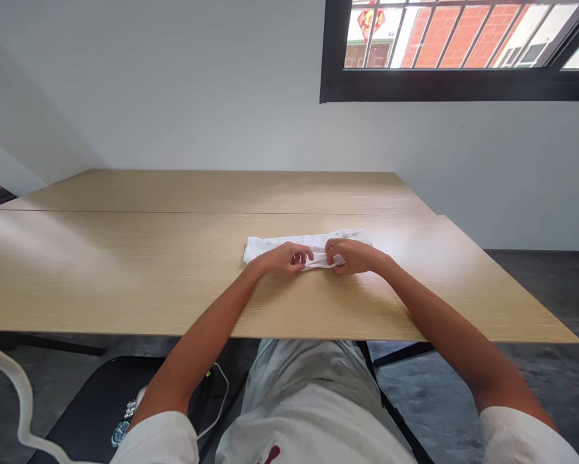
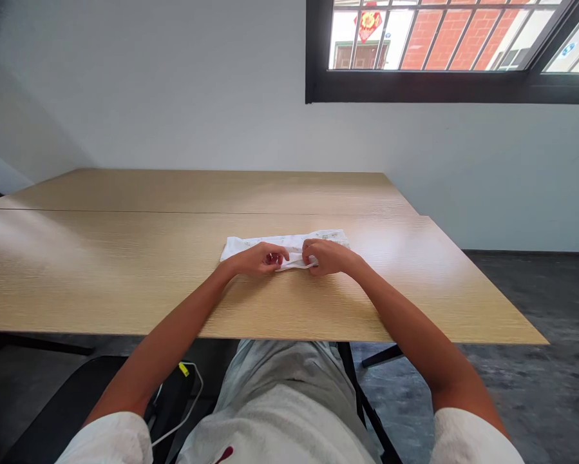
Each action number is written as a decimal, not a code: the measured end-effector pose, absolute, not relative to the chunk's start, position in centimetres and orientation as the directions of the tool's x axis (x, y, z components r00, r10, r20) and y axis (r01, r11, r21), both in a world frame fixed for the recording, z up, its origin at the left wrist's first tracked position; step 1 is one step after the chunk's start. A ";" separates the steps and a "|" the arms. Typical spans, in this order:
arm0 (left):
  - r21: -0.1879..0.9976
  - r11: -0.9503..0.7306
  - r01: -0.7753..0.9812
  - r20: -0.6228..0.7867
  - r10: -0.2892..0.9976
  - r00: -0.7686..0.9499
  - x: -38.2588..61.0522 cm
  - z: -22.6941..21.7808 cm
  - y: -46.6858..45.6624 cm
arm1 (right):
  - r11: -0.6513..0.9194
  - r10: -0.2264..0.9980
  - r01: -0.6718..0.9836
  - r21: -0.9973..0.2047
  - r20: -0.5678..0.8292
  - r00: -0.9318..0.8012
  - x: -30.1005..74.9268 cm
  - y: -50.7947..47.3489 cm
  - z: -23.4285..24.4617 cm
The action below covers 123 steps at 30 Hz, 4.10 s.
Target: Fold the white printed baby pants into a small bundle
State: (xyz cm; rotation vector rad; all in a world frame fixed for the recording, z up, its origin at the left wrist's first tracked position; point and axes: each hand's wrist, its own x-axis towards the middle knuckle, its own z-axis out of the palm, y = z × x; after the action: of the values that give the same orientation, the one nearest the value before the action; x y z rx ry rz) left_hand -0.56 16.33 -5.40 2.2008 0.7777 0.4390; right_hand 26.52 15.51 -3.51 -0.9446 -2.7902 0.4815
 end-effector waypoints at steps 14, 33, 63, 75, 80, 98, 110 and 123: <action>0.751 -0.515 0.414 -0.017 0.611 0.791 -1.4 -4.9 16.6 | 0.736 0.565 0.519 -0.435 -0.027 -0.825 27.8 17.1 -4.4; 0.401 -0.706 0.583 0.165 0.682 0.712 0.3 -7.7 17.1 | 0.683 0.726 0.724 -0.095 0.202 -0.658 26.7 17.4 -7.0; 0.392 -0.321 0.862 -0.181 0.892 0.415 -8.1 -4.3 19.9 | 0.114 0.993 0.993 -0.024 -0.004 -0.114 29.3 18.8 -4.9; 0.340 -0.293 0.894 -0.070 0.940 0.334 -8.5 -6.2 20.6 | 0.040 0.999 0.999 -0.014 0.016 -0.040 29.8 18.9 -5.2; 0.272 -0.335 0.902 0.046 0.941 0.335 -5.7 -5.4 18.7 | 0.088 0.996 0.996 -0.004 -0.010 -0.088 30.1 18.6 -4.8; 0.127 -0.597 0.792 -0.064 0.792 0.607 2.2 -8.3 15.7 | 0.691 0.723 0.723 0.004 0.025 -0.691 25.4 17.6 -9.2; 0.133 -0.392 0.910 -0.106 0.908 0.406 -0.9 -7.9 19.6 | 0.464 0.886 0.885 0.033 -0.047 -0.462 28.2 20.8 -9.1; 0.233 -0.646 0.727 -0.086 0.731 0.677 0.5 -7.5 17.2 | 0.770 0.630 0.632 -0.082 0.249 -0.735 26.8 18.2 -8.7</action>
State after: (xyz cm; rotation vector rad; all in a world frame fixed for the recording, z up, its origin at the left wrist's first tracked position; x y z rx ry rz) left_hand 0.55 17.15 -7.55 2.6429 1.1711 0.0234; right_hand 26.84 18.21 -8.72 -0.9833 -2.7028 -0.0126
